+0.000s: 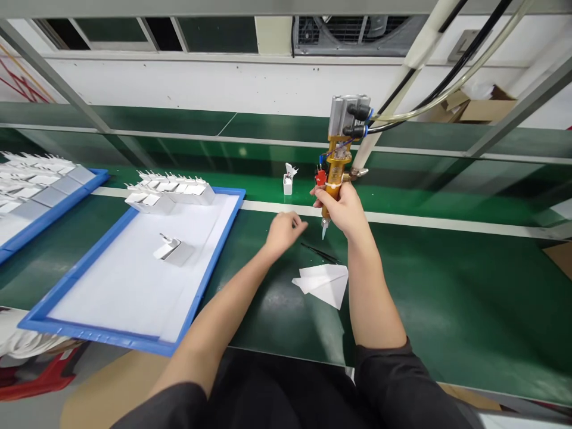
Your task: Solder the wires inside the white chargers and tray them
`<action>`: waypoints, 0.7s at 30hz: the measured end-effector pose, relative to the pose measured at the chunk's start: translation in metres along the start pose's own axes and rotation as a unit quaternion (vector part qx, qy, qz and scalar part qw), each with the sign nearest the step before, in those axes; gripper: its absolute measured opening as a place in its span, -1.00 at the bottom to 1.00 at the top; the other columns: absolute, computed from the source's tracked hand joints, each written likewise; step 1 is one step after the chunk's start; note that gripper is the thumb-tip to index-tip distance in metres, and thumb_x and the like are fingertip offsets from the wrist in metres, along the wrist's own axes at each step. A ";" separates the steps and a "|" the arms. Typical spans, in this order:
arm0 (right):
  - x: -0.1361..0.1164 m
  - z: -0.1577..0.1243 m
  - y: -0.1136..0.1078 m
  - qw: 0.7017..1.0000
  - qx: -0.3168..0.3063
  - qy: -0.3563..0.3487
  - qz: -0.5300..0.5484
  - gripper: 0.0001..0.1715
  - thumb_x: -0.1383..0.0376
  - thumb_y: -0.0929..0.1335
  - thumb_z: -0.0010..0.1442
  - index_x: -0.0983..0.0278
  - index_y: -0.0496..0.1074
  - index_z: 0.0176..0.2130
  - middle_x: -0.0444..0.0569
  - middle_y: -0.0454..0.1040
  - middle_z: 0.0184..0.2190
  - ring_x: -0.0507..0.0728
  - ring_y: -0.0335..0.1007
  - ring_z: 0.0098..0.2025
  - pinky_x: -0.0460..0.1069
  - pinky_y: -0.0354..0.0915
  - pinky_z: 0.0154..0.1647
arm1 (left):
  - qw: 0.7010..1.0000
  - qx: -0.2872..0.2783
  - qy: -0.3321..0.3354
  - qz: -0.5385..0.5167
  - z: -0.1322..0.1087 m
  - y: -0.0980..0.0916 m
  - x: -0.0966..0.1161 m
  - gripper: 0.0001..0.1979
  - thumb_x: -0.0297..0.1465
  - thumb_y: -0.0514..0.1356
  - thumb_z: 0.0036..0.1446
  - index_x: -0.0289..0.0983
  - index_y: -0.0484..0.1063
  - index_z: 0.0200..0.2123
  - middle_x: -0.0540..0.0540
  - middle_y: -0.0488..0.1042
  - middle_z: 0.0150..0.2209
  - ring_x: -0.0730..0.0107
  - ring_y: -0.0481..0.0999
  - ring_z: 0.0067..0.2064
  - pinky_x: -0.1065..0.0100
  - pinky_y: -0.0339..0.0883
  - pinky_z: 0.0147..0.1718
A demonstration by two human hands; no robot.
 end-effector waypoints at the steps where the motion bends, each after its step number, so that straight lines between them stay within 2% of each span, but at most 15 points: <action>1: 0.001 0.000 -0.001 1.000 0.002 0.006 -0.004 -0.71 0.14 0.36 0.07 0.28 0.36 -0.26 -0.09 0.51 -0.28 0.00 0.44 -0.42 0.00 0.36 -0.26 | 0.999 0.025 -0.021 0.002 0.020 -0.005 -0.006 -0.80 -0.34 0.21 0.16 -0.29 0.48 -0.17 -0.13 0.55 -0.28 0.18 0.52 -0.14 0.21 0.34 -0.03; 2: 0.002 0.001 -0.001 1.000 0.004 0.010 -0.005 -0.70 0.13 0.36 0.07 0.28 0.36 -0.24 -0.09 0.52 -0.27 0.00 0.45 -0.41 0.00 0.36 -0.25 | 0.998 0.050 -0.040 0.003 0.040 -0.010 -0.013 -0.72 -0.41 0.18 0.16 -0.31 0.42 -0.04 -0.16 0.55 -0.23 0.17 0.53 -0.11 0.21 0.33 -0.02; 4: 0.004 0.002 -0.001 1.000 0.008 0.014 -0.005 -0.69 0.12 0.35 0.08 0.26 0.35 -0.22 -0.09 0.52 -0.26 0.00 0.45 -0.41 0.01 0.37 -0.23 | 0.992 0.102 -0.072 0.006 0.073 -0.017 -0.026 -0.39 -0.46 0.22 0.11 -0.37 0.15 0.23 -0.30 0.49 0.00 0.07 0.44 0.10 0.15 0.25 0.08; 6: 0.006 0.002 0.001 1.000 0.007 0.013 -0.002 -0.68 0.11 0.34 0.10 0.25 0.35 -0.21 -0.09 0.53 -0.26 0.01 0.46 -0.40 0.02 0.38 -0.21 | 0.986 0.137 -0.098 0.007 0.097 -0.021 -0.037 -0.14 -0.43 0.28 0.07 -0.43 -0.10 0.33 -0.44 0.33 0.18 -0.01 0.31 0.23 0.11 0.18 0.16; 7: 0.006 0.002 0.002 1.000 0.007 0.015 -0.002 -0.68 0.10 0.34 0.10 0.25 0.35 -0.21 -0.09 0.53 -0.28 0.02 0.46 -0.39 0.02 0.38 -0.20 | 0.984 0.145 -0.108 0.005 0.106 -0.022 -0.041 -0.10 -0.41 0.29 0.06 -0.45 -0.15 0.34 -0.48 0.31 0.19 -0.03 0.31 0.24 0.11 0.19 0.15; 9: 0.007 0.001 0.006 1.000 0.002 0.019 0.002 -0.65 0.07 0.34 0.10 0.26 0.35 -0.21 -0.08 0.54 -0.30 0.04 0.48 -0.37 0.03 0.38 -0.19 | 0.983 0.143 -0.119 0.000 0.117 -0.023 -0.047 -0.16 -0.42 0.27 0.07 -0.44 -0.07 0.33 -0.45 0.40 0.13 -0.03 0.41 0.17 0.13 0.27 0.08; 12: 0.005 -0.001 0.011 1.000 -0.003 0.027 0.008 -0.62 0.04 0.34 0.10 0.25 0.34 -0.20 -0.09 0.53 -0.29 0.03 0.47 -0.39 0.02 0.38 -0.22 | 0.985 0.129 -0.118 -0.001 0.121 -0.032 -0.049 -0.44 -0.47 0.23 0.04 -0.37 0.28 0.15 -0.32 0.54 -0.04 0.01 0.53 0.03 0.18 0.35 0.00; 14: 0.004 -0.003 0.014 0.999 -0.003 0.033 0.012 -0.61 0.02 0.35 0.10 0.24 0.33 -0.19 -0.11 0.51 -0.31 0.02 0.43 -0.42 0.00 0.36 -0.27 | 0.987 0.122 -0.102 -0.001 0.110 -0.044 -0.049 -0.56 -0.47 0.23 0.01 -0.33 0.39 0.02 -0.25 0.56 -0.06 0.07 0.54 0.02 0.22 0.35 0.01; 16: 0.004 -0.004 0.017 0.999 -0.004 0.036 0.018 -0.60 0.02 0.35 0.09 0.23 0.32 -0.19 -0.14 0.49 -0.37 0.00 0.39 -0.45 -0.01 0.34 -0.30 | 0.991 0.109 -0.083 -0.009 0.086 -0.061 -0.048 -0.59 -0.46 0.24 -0.02 -0.29 0.42 -0.03 -0.17 0.58 -0.07 0.16 0.56 0.00 0.28 0.37 0.00; 18: 0.005 -0.005 0.021 0.999 -0.001 0.028 0.032 -0.60 0.02 0.36 0.09 0.22 0.29 -0.19 -0.17 0.46 -0.39 -0.01 0.35 -0.47 -0.03 0.32 -0.32 | 0.994 0.087 -0.067 -0.023 0.046 -0.078 -0.047 -0.61 -0.44 0.25 -0.04 -0.27 0.43 -0.07 -0.10 0.59 -0.10 0.25 0.59 -0.06 0.32 0.41 -0.03; 21: 0.008 -0.006 0.028 0.999 0.014 -0.005 0.052 -0.62 0.03 0.34 0.12 0.19 0.25 -0.16 -0.17 0.41 -0.36 -0.02 0.29 -0.47 -0.07 0.25 -0.40 | 0.996 0.043 -0.046 -0.067 -0.036 -0.096 -0.047 -0.60 -0.36 0.26 -0.04 -0.26 0.41 -0.07 -0.08 0.59 -0.09 0.26 0.60 -0.07 0.30 0.48 -0.07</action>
Point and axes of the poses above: each hand's wrist, its own z-axis towards the middle knuckle, its own y-axis out of the palm, x = y × z, the point moved 3 cm from there along z, towards the middle knuckle
